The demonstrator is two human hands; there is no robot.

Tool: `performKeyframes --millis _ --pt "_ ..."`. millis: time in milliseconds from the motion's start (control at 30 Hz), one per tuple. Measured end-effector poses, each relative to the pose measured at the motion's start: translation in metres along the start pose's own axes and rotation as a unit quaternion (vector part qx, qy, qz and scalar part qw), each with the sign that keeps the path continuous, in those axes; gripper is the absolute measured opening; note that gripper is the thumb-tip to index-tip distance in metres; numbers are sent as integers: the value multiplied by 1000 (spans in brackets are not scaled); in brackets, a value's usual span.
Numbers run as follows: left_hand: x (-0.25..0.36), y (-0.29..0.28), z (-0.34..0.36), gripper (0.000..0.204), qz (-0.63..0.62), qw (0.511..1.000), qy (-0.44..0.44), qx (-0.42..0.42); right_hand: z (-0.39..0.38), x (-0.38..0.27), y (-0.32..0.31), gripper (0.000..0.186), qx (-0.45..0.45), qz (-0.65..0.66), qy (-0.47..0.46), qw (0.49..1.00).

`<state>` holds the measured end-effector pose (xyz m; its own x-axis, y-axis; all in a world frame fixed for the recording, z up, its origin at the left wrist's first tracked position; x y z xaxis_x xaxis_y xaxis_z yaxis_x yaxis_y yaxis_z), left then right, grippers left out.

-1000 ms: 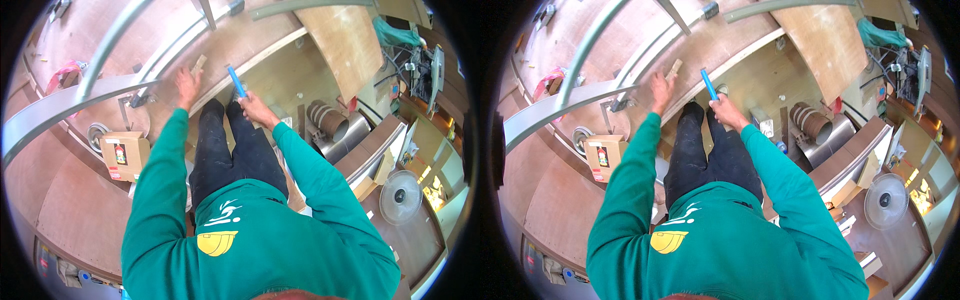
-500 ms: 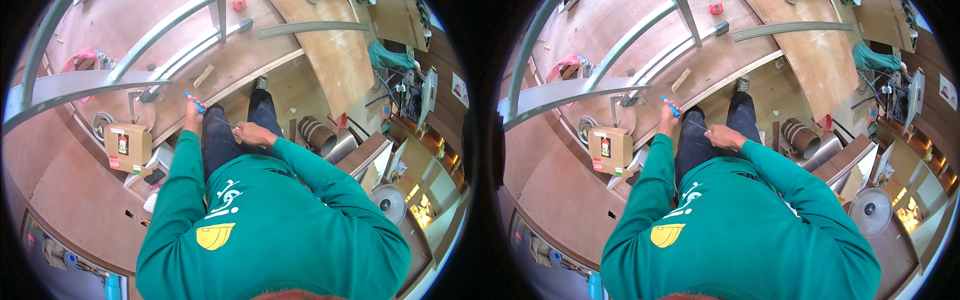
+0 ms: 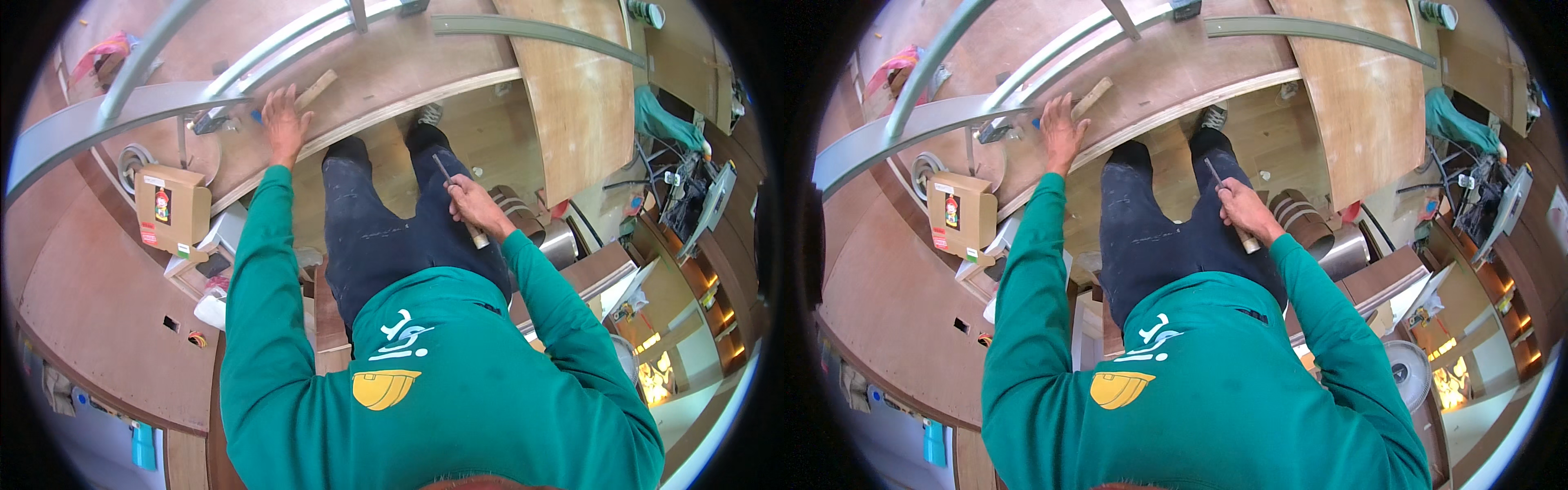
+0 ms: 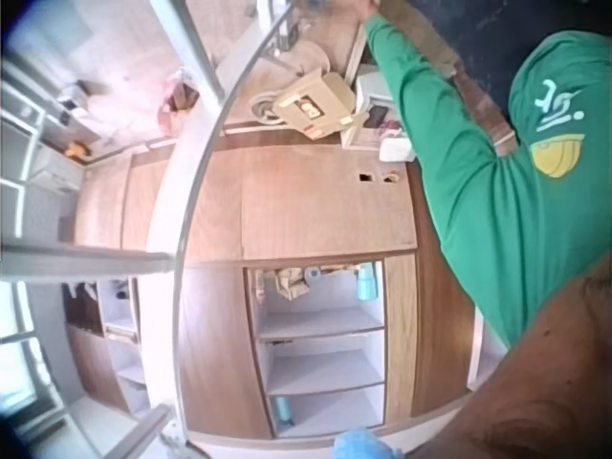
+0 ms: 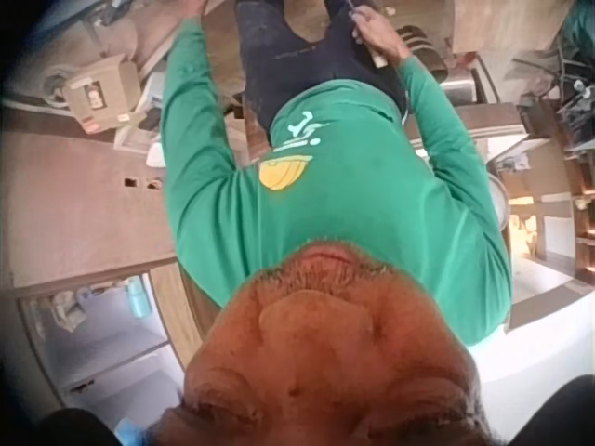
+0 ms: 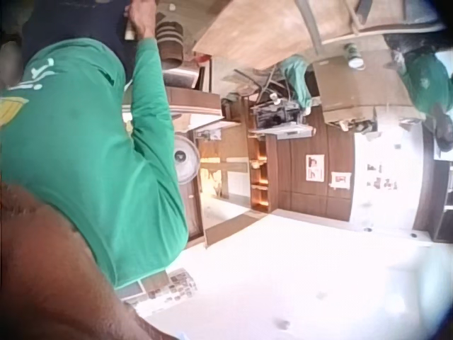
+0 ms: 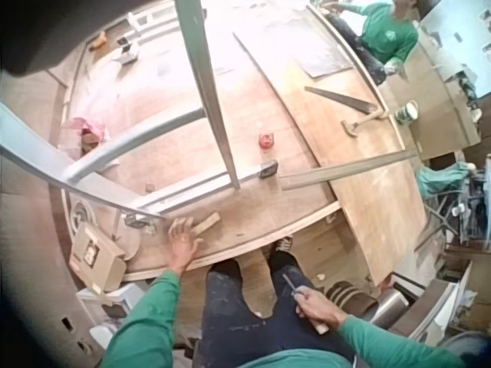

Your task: The person measures a curved wooden cabinet structure using a tape measure and marks it with a pencil. They then use a hammer to drive a small wooden block into the cabinet frame.

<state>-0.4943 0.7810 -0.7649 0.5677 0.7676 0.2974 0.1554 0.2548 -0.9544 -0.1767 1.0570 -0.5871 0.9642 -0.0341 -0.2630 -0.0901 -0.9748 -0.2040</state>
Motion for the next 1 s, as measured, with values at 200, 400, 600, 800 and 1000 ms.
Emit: performKeyframes --millis 200,400,600,800,1000 --pt "-4 61 38 63 48 984 -3 -170 15 11 19 31 -43 21 26 998" --pt "14 101 41 71 -287 899 -194 -268 30 -21 17 32 36 87 -45 995" --pt "84 120 24 77 -500 725 -377 -286 105 -54 14 38 140 64 -212 965" --pt "99 102 12 82 -471 732 -408 -274 158 -67 11 36 129 0 -178 975" --pt "76 99 13 84 -386 807 -286 -343 165 -81 9 34 138 -113 -251 951"
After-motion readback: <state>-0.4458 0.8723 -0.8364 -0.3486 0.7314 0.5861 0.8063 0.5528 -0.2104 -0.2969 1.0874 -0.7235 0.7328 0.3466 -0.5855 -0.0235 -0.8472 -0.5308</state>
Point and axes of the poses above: each hand's wrist, its own z-axis towards the middle knuckle, its own y-axis out of the palm, x = y × z, the point moved 4 cm from there along z, towards the middle knuckle, and after that the axes turned 9 degrees about x, right-handed, at the moved point
